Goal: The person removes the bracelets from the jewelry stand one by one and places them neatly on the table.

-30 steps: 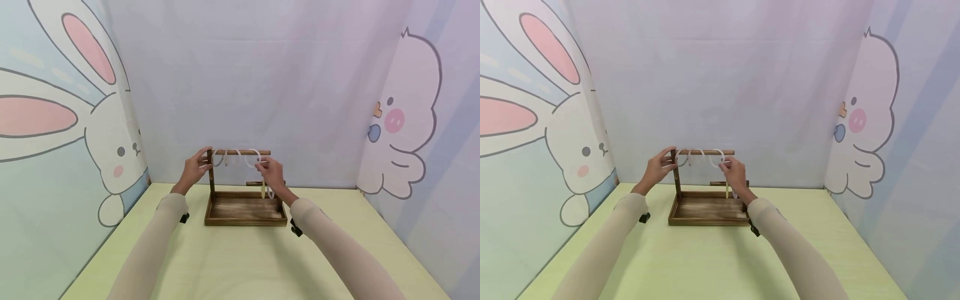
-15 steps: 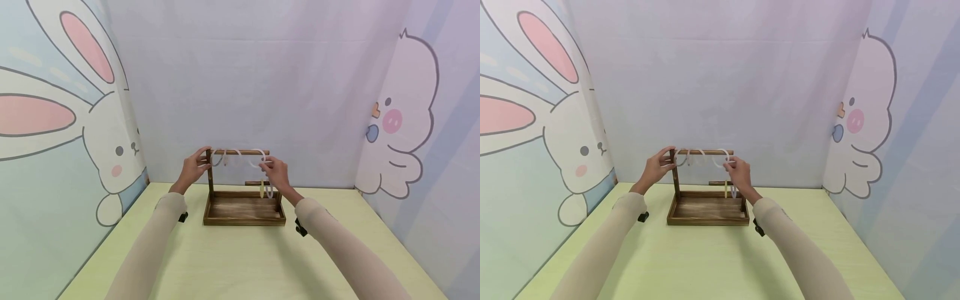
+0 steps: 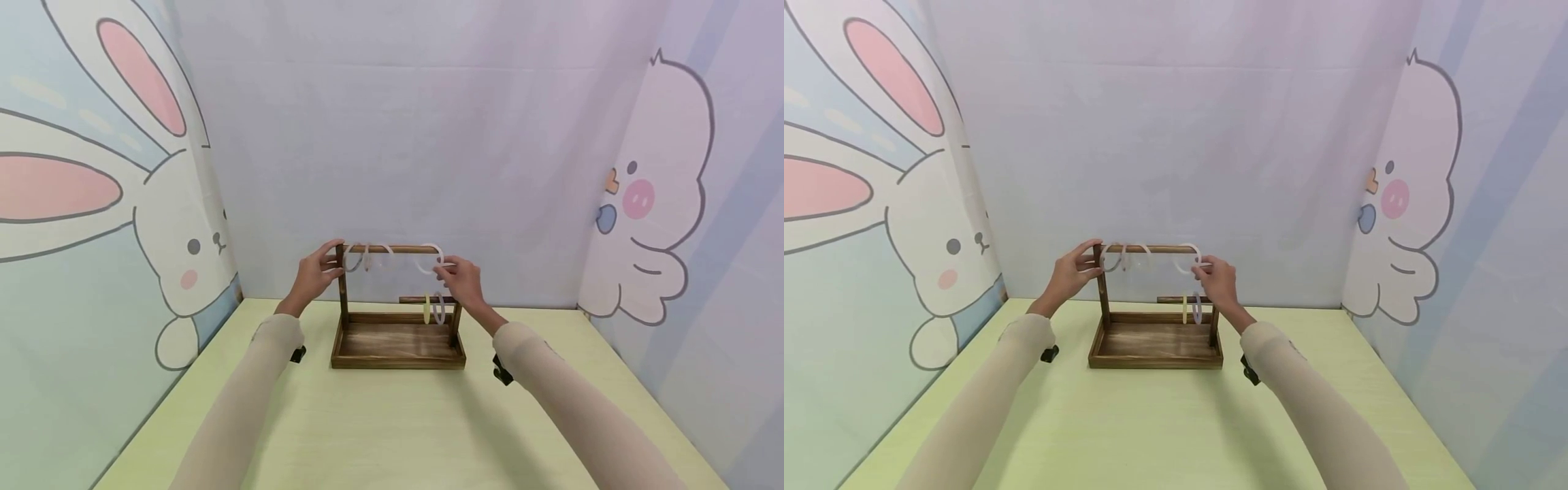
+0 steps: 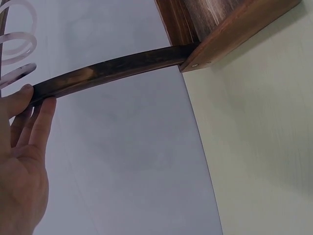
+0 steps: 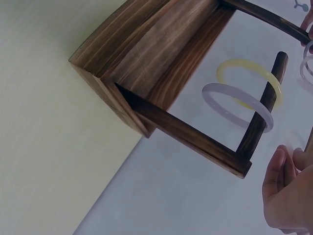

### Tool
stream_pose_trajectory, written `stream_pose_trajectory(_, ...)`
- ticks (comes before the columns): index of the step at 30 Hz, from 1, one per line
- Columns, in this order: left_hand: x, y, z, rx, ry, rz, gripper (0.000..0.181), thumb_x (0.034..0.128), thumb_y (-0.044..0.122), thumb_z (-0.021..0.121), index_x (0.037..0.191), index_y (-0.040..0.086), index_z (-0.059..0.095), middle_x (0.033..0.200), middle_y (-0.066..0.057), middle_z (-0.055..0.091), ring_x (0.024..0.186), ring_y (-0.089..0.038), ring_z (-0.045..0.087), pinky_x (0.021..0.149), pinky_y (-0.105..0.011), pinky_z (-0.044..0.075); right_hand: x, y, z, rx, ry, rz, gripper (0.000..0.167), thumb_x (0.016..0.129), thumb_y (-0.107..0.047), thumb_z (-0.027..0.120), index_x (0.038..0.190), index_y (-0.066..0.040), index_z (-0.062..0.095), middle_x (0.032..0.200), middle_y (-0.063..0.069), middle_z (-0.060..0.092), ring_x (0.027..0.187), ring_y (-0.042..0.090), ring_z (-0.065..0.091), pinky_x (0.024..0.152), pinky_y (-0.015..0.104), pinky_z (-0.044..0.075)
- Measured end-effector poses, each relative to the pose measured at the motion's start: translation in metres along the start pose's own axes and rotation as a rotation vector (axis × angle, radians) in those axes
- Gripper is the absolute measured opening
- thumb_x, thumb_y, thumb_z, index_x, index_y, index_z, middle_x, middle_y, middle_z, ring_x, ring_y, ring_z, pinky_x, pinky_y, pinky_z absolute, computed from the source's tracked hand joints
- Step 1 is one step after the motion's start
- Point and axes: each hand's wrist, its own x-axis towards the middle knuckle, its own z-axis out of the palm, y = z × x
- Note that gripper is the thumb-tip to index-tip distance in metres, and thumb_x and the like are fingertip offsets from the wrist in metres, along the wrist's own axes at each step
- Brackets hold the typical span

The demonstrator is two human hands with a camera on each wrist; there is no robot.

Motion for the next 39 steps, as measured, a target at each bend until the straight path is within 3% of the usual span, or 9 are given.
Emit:
stream_pose_trajectory(5, -0.004, -0.001, 0.0, -0.004, -0.003, -0.029, 0.071, 0.0905, -0.009, 0.075, 0.151, 0.02, 0.054, 0.134, -0.023, 0.066, 0.116, -0.039, 0.07, 0.094, -0.046, 0.062, -0.003, 0.002, 0.0, 0.018, -0.018, 0.013, 0.023, 0.1, -0.01, 0.072, 0.118, 0.004, 0.074, 0.101, 0.023, 0.077, 0.086, 0.031, 0.078, 0.064, 0.028, 0.065)
stream_pose_trajectory(13, -0.009, -0.002, 0.003, -0.023, -0.014, -0.04, 0.071, 0.091, -0.01, 0.074, 0.152, 0.018, 0.053, 0.135, -0.025, 0.065, 0.118, -0.04, 0.069, 0.095, -0.046, 0.061, -0.006, 0.006, -0.009, -0.005, -0.029, 0.052, 0.026, 0.1, -0.01, 0.072, 0.121, 0.005, 0.072, 0.103, 0.024, 0.077, 0.088, 0.034, 0.078, 0.069, 0.042, 0.066)
stream_pose_trajectory(21, -0.006, 0.0, 0.001, -0.019, -0.019, -0.044, 0.071, 0.0915, -0.01, 0.074, 0.153, 0.019, 0.052, 0.137, -0.023, 0.064, 0.119, -0.039, 0.068, 0.096, -0.046, 0.061, -0.003, 0.009, -0.022, -0.004, -0.017, 0.094, 0.03, 0.101, -0.013, 0.072, 0.125, 0.004, 0.069, 0.104, 0.024, 0.076, 0.09, 0.036, 0.077, 0.063, 0.023, 0.062)
stream_pose_trajectory(28, -0.002, 0.001, -0.001, -0.031, -0.022, -0.061, 0.07, 0.0923, -0.009, 0.073, 0.152, 0.021, 0.053, 0.138, -0.022, 0.064, 0.12, -0.038, 0.068, 0.097, -0.044, 0.06, -0.003, 0.013, -0.033, 0.015, -0.008, 0.114, 0.03, 0.101, -0.013, 0.07, 0.125, 0.005, 0.068, 0.105, 0.025, 0.076, 0.091, 0.038, 0.077, 0.071, 0.041, 0.067)
stream_pose_trajectory(33, 0.001, 0.002, 0.0, -0.041, -0.017, -0.058, 0.07, 0.0924, -0.01, 0.072, 0.152, 0.021, 0.053, 0.138, -0.023, 0.064, 0.12, -0.039, 0.068, 0.097, -0.044, 0.06, -0.004, 0.017, -0.04, 0.017, -0.003, 0.139, 0.029, 0.101, -0.012, 0.071, 0.124, 0.005, 0.068, 0.105, 0.026, 0.076, 0.091, 0.038, 0.077, 0.065, 0.029, 0.065)
stream_pose_trajectory(39, 0.002, 0.002, 0.0, -0.033, -0.015, -0.053, 0.069, 0.0924, -0.009, 0.073, 0.152, 0.021, 0.053, 0.137, -0.023, 0.065, 0.119, -0.038, 0.068, 0.096, -0.044, 0.061, -0.008, 0.018, -0.044, 0.03, -0.021, 0.163, 0.03, 0.101, -0.013, 0.07, 0.125, 0.006, 0.068, 0.105, 0.026, 0.076, 0.09, 0.035, 0.078, 0.069, 0.035, 0.067)
